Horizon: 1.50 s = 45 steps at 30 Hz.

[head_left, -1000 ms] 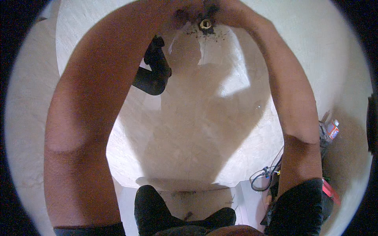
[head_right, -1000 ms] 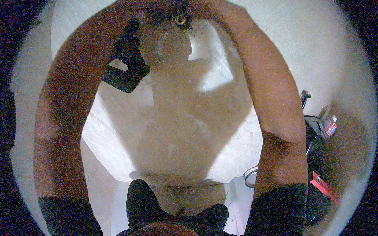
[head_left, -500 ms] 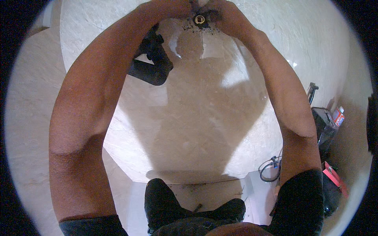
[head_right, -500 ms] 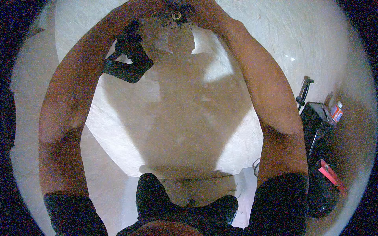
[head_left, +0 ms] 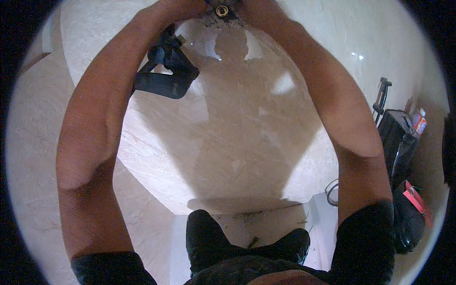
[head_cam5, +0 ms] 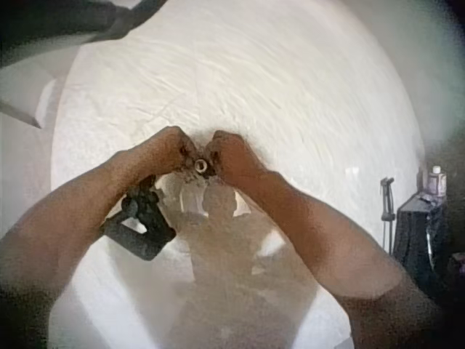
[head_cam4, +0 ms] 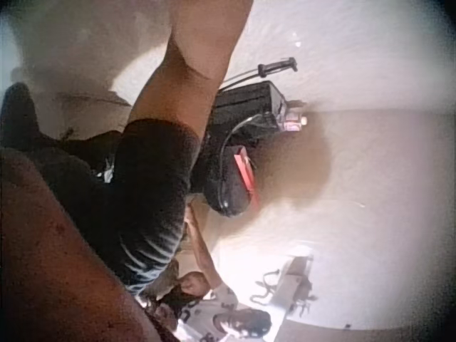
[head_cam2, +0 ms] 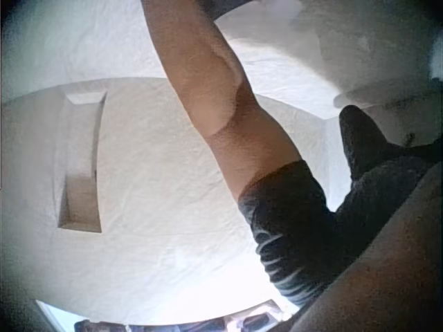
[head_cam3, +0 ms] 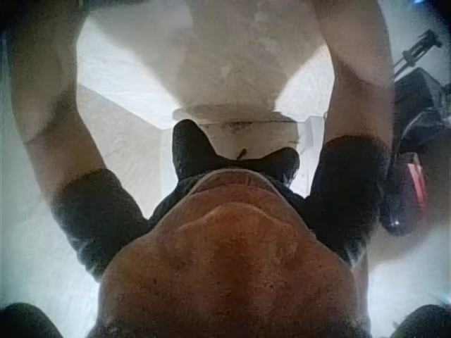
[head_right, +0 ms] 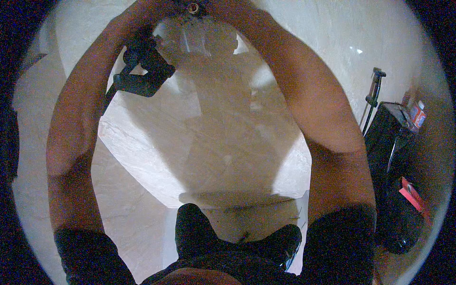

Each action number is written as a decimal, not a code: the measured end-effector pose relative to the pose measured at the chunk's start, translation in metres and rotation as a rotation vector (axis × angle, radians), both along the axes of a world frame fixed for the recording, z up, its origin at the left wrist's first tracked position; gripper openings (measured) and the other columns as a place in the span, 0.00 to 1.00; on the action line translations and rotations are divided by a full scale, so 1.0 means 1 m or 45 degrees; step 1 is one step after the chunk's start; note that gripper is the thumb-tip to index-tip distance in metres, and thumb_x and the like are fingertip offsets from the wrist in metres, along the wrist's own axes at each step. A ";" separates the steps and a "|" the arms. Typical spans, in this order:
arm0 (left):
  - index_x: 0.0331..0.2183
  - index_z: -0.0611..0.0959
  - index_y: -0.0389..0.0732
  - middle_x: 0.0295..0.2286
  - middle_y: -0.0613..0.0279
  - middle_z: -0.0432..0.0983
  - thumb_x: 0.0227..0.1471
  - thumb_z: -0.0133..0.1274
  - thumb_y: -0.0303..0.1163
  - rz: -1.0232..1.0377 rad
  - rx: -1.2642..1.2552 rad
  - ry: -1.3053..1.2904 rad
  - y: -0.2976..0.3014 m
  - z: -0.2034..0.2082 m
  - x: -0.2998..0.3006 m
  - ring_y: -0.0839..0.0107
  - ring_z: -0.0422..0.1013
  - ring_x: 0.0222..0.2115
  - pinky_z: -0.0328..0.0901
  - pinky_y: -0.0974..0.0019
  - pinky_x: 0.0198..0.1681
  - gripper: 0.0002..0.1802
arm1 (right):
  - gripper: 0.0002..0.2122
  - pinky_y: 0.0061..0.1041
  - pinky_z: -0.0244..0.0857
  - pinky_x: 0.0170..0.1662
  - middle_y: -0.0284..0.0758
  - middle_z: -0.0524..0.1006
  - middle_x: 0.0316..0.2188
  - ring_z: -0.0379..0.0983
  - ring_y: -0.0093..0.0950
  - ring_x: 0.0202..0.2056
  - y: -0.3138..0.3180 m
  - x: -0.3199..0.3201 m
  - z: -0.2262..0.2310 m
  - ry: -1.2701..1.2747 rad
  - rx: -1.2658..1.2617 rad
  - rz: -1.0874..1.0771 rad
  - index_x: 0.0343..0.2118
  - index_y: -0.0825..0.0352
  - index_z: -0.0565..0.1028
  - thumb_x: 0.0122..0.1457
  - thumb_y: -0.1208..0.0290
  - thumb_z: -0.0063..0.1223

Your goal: The person uses a small hatchet and hands to scrape and chip away material from around a metal wall fitting, then wipes the area and attempts to screw on a component.

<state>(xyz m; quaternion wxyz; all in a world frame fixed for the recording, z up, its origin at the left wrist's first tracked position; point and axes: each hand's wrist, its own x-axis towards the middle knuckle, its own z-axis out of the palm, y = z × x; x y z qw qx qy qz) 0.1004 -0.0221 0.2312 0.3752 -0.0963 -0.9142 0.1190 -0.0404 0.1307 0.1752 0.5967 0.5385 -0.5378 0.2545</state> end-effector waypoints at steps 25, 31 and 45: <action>0.21 0.80 0.38 0.19 0.57 0.80 0.42 0.55 0.13 0.089 0.209 -0.191 0.049 0.027 0.000 0.69 0.78 0.19 0.72 0.61 0.21 0.08 | 0.16 0.37 0.75 0.34 0.51 0.82 0.27 0.82 0.39 0.29 0.040 0.063 0.057 -0.627 0.441 -0.435 0.30 0.76 0.83 0.44 0.65 0.69; 0.30 0.86 0.34 0.23 0.47 0.82 0.49 0.54 0.20 0.128 0.129 -0.008 0.031 0.022 -0.014 0.59 0.80 0.25 0.74 0.59 0.27 0.07 | 0.14 0.42 0.74 0.36 0.55 0.82 0.31 0.81 0.49 0.34 0.031 0.039 0.046 -0.322 0.212 -0.371 0.32 0.72 0.83 0.51 0.64 0.60; 0.33 0.87 0.32 0.36 0.38 0.82 0.50 0.61 0.32 0.440 0.081 0.271 0.024 -0.029 -0.037 0.48 0.79 0.40 0.74 0.53 0.43 0.12 | 0.07 0.39 0.69 0.43 0.45 0.76 0.30 0.73 0.44 0.38 0.003 0.018 -0.030 -0.140 -0.165 0.311 0.35 0.68 0.83 0.51 0.79 0.61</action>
